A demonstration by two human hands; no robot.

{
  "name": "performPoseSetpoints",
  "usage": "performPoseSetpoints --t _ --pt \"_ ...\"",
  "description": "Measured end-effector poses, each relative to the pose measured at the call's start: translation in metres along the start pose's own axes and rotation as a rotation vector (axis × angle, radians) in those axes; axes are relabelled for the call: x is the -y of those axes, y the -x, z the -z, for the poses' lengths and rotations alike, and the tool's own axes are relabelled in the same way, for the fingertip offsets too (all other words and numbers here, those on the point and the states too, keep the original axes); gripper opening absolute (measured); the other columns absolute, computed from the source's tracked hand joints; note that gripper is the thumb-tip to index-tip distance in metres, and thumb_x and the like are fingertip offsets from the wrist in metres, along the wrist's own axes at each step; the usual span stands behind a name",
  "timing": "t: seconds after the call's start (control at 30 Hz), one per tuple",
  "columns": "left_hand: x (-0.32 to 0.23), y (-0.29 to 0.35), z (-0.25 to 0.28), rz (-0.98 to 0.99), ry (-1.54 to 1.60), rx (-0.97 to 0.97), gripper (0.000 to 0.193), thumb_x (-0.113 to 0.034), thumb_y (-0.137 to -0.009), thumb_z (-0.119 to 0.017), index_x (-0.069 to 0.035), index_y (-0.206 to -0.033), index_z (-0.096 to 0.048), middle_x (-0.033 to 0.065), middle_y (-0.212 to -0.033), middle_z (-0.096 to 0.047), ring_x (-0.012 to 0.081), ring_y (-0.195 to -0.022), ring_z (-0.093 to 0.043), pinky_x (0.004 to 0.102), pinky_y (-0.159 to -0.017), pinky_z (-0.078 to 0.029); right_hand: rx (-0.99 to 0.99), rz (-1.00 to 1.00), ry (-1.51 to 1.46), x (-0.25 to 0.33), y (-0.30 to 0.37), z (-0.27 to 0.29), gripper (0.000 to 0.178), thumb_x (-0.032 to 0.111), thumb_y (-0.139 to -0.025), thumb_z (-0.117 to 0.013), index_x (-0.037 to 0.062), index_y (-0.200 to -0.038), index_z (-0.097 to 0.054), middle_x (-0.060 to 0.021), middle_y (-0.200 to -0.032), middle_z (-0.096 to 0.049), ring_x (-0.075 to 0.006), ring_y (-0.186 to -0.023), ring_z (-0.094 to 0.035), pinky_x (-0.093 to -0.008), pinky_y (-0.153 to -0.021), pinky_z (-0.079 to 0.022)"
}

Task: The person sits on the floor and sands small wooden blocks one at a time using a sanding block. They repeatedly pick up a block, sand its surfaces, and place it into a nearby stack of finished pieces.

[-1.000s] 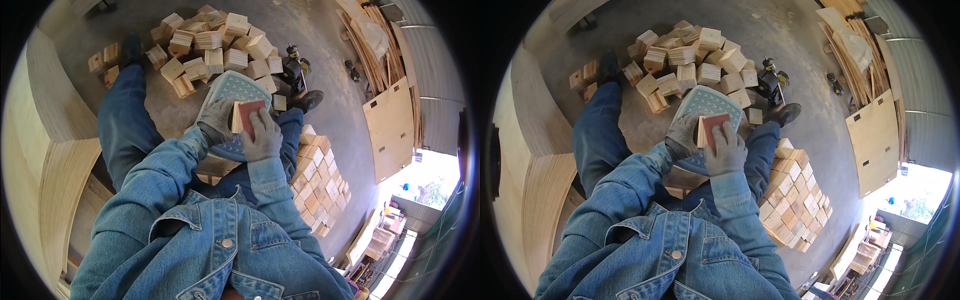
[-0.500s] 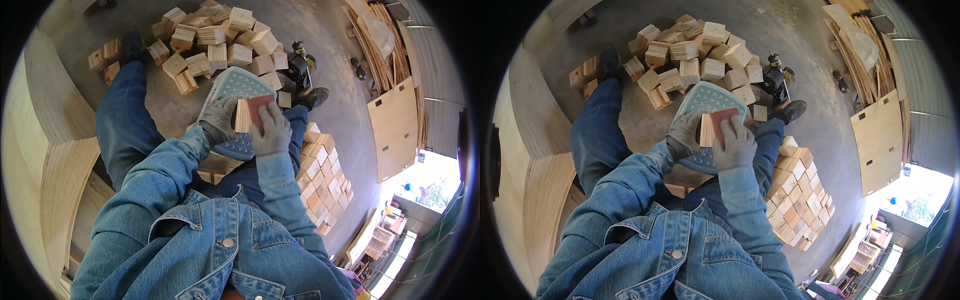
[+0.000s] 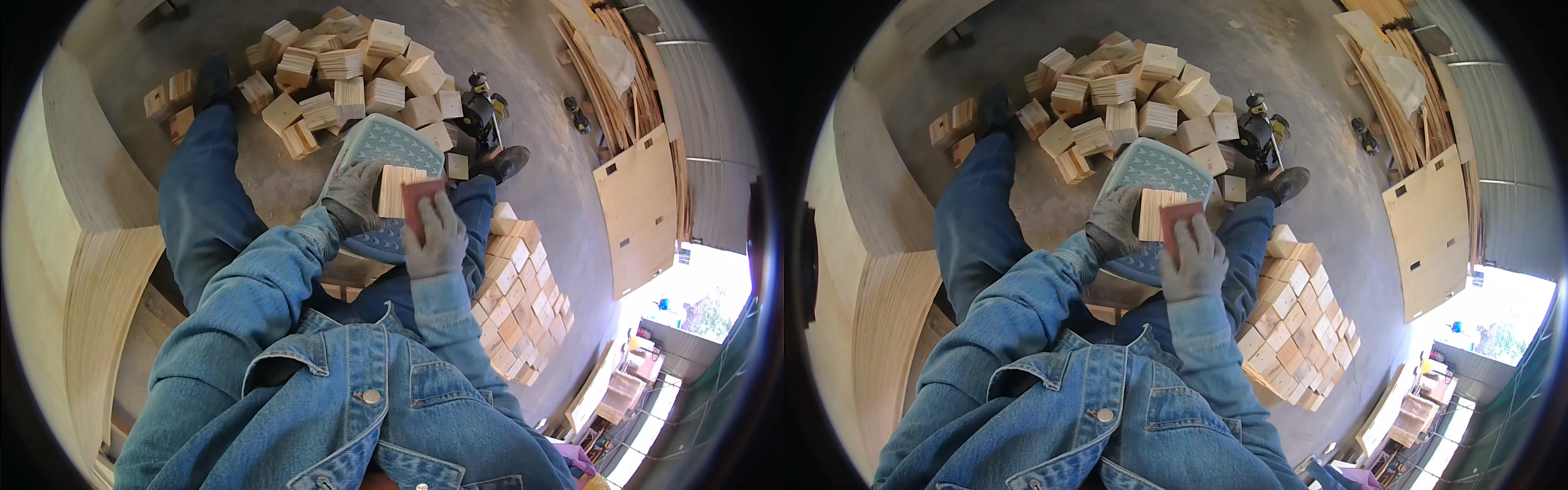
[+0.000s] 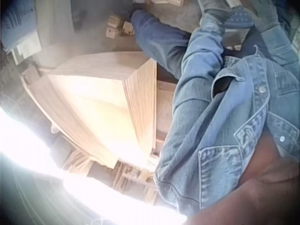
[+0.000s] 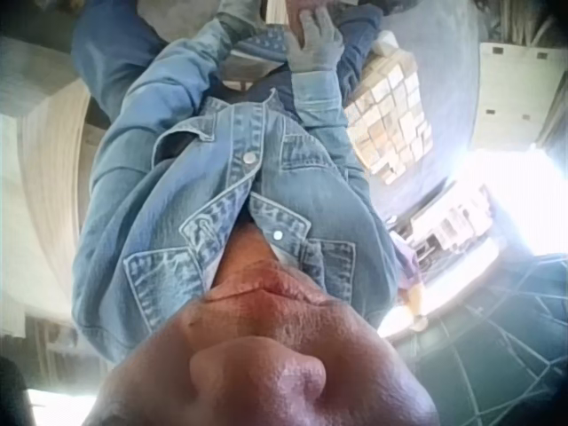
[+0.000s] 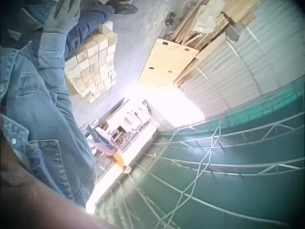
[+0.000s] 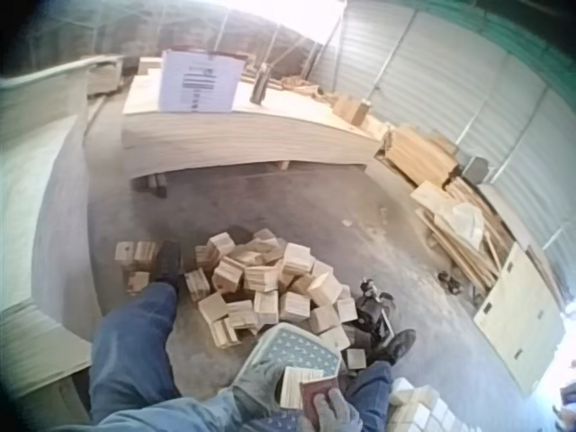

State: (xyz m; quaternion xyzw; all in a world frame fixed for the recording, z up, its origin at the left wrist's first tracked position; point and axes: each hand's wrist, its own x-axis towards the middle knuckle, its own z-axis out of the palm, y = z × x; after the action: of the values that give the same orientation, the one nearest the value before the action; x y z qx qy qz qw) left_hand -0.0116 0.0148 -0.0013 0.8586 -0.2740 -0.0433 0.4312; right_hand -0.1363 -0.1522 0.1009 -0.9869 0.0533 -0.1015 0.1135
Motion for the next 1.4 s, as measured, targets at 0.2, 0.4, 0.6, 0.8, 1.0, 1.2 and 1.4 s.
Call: performPoseSetpoints --t 0.2,0.4,0.6,0.8,1.0,1.2,1.4 --pt "0.005 0.0 -0.01 -0.014 -0.007 -0.051 0.093 -0.041 -0.064 -0.095 -0.01 -0.14 -0.054 0.0185 -0.132 -0.062 0.04 -0.126 -0.059 0.0496 -0.112 -0.047 -0.008 0.058 -0.046 0.005 0.052 0.013 0.066 0.024 -0.075 -0.085 0.0178 -0.139 -0.069 -0.0123 -0.153 -0.055 -0.042 -0.131 -0.055 -0.0561 -0.109 -0.045" --pt "0.004 0.0 -0.005 -0.045 0.03 -0.053 0.093 -0.041 -0.064 -0.094 -0.009 -0.141 -0.053 0.0189 -0.133 -0.061 0.0406 -0.126 -0.059 0.049 -0.111 -0.047 -0.029 0.086 -0.011 0.005 -0.001 0.007 0.059 0.024 -0.077 -0.081 0.0164 -0.134 -0.071 -0.0127 -0.15 -0.057 -0.0411 -0.13 -0.057 -0.0557 -0.108 -0.046" --pt "0.004 0.0 -0.004 0.039 0.028 0.056 0.11 -0.044 -0.058 -0.097 -0.011 -0.15 -0.046 0.0174 -0.146 -0.055 0.0389 -0.138 -0.052 0.05 -0.122 -0.037 0.011 -0.032 0.031 -0.006 -0.088 -0.02 0.056 0.032 -0.083 -0.076 0.0217 -0.137 -0.07 -0.01 -0.155 -0.055 -0.0421 -0.132 -0.056 -0.0564 -0.111 -0.046" --pt "0.001 -0.002 -0.004 0.02 -0.016 0.058 0.106 -0.043 -0.06 -0.096 -0.011 -0.149 -0.048 0.0167 -0.144 -0.056 0.0385 -0.135 -0.054 0.0496 -0.121 -0.038 -0.019 -0.064 0.076 -0.007 -0.097 -0.021 0.064 0.029 -0.079 -0.081 0.0181 -0.141 -0.069 -0.0128 -0.155 -0.056 -0.0418 -0.133 -0.057 -0.0514 -0.114 -0.045" --pt "0.006 -0.002 -0.004 -0.033 0.025 0.001 0.097 -0.042 -0.064 -0.094 -0.01 -0.145 -0.051 0.0175 -0.136 -0.06 0.0388 -0.129 -0.058 0.0484 -0.115 -0.045 0.008 -0.035 0.019 0.003 -0.027 -0.002 0.064 0.028 -0.08 -0.081 0.0162 -0.141 -0.067 -0.0134 -0.155 -0.054 -0.0403 -0.134 -0.054 -0.0535 -0.114 -0.043" --pt "0.003 0.001 -0.006 -0.03 -0.008 -0.025 0.093 -0.044 -0.067 -0.092 -0.009 -0.143 -0.052 0.0186 -0.135 -0.061 0.0403 -0.127 -0.058 0.0492 -0.113 -0.046 0.017 0.049 -0.057 0.006 0.037 0.01 0.062 0.026 -0.079 -0.082 0.0169 -0.138 -0.068 -0.0127 -0.156 -0.052 -0.0408 -0.134 -0.053 -0.0553 -0.112 -0.043" --pt "-0.001 0.003 0.001 -0.016 0.001 -0.017 0.096 -0.045 -0.066 -0.093 -0.008 -0.144 -0.051 0.019 -0.137 -0.06 0.041 -0.128 -0.057 0.0501 -0.114 -0.046 -0.019 0.083 -0.037 0.008 0.009 0.009 0.06 0.024 -0.077 -0.082 0.0151 -0.135 -0.07 -0.0141 -0.151 -0.056 -0.0406 -0.13 -0.056 -0.0539 -0.11 -0.046"
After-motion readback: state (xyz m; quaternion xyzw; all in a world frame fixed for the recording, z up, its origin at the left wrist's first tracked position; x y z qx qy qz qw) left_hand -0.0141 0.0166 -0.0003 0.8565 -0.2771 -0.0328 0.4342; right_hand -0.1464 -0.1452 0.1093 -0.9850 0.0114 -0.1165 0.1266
